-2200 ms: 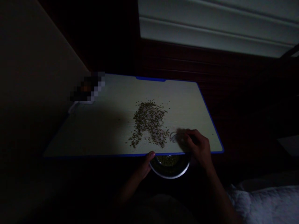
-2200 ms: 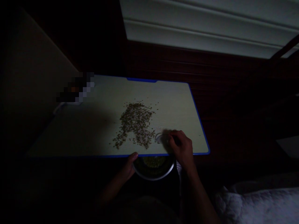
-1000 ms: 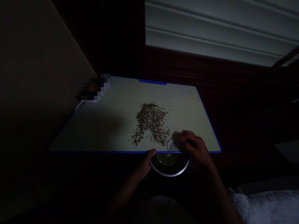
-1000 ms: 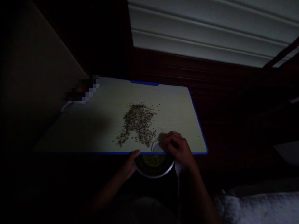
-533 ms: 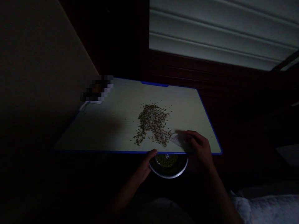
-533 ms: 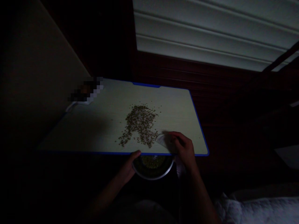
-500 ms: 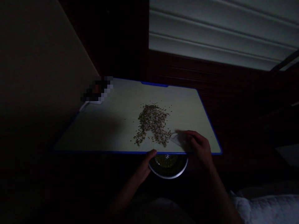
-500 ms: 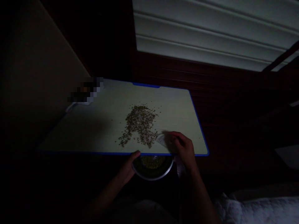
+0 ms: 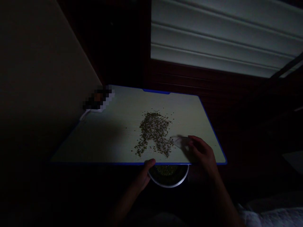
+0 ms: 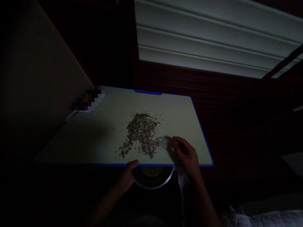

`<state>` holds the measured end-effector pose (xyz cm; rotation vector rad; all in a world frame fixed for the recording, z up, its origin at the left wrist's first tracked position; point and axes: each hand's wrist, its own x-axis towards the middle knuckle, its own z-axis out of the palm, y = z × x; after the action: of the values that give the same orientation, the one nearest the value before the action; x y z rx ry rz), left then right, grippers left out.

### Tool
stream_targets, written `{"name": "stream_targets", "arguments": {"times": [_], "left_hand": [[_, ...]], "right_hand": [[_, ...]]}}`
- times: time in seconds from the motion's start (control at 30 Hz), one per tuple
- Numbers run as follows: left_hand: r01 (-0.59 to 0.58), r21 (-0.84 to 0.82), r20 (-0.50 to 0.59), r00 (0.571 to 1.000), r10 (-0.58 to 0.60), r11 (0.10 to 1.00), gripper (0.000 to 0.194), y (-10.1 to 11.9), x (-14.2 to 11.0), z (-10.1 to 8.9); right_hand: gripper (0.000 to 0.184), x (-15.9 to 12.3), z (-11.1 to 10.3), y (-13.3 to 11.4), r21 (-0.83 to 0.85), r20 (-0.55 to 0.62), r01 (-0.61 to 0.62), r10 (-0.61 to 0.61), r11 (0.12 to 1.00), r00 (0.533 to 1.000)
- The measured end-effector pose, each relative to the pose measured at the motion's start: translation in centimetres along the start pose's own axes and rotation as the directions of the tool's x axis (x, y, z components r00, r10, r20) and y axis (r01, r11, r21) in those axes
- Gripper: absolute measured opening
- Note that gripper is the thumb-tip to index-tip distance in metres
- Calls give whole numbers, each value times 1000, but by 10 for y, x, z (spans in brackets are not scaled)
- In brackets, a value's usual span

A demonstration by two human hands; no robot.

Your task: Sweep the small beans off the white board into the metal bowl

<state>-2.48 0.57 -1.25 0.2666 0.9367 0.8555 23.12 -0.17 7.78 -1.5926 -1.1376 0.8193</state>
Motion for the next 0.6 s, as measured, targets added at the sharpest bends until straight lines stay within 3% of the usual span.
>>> {"name": "stream_targets", "arguments": {"times": [0.2, 0.43, 0.6], "left_hand": [[0, -16, 70, 998, 2, 1000, 52, -1, 1, -2], [29, -146, 98, 995, -14, 989, 41, -1, -7, 6], [54, -178, 145, 989, -28, 983, 39, 0, -10, 9]], "right_hand": [[43, 2, -3, 4, 42, -74, -19, 22, 999, 997], [40, 1, -1, 2, 12, -234, -10, 12, 1000, 972], [43, 1, 0, 0, 7, -255, -37, 38, 999, 966]]}}
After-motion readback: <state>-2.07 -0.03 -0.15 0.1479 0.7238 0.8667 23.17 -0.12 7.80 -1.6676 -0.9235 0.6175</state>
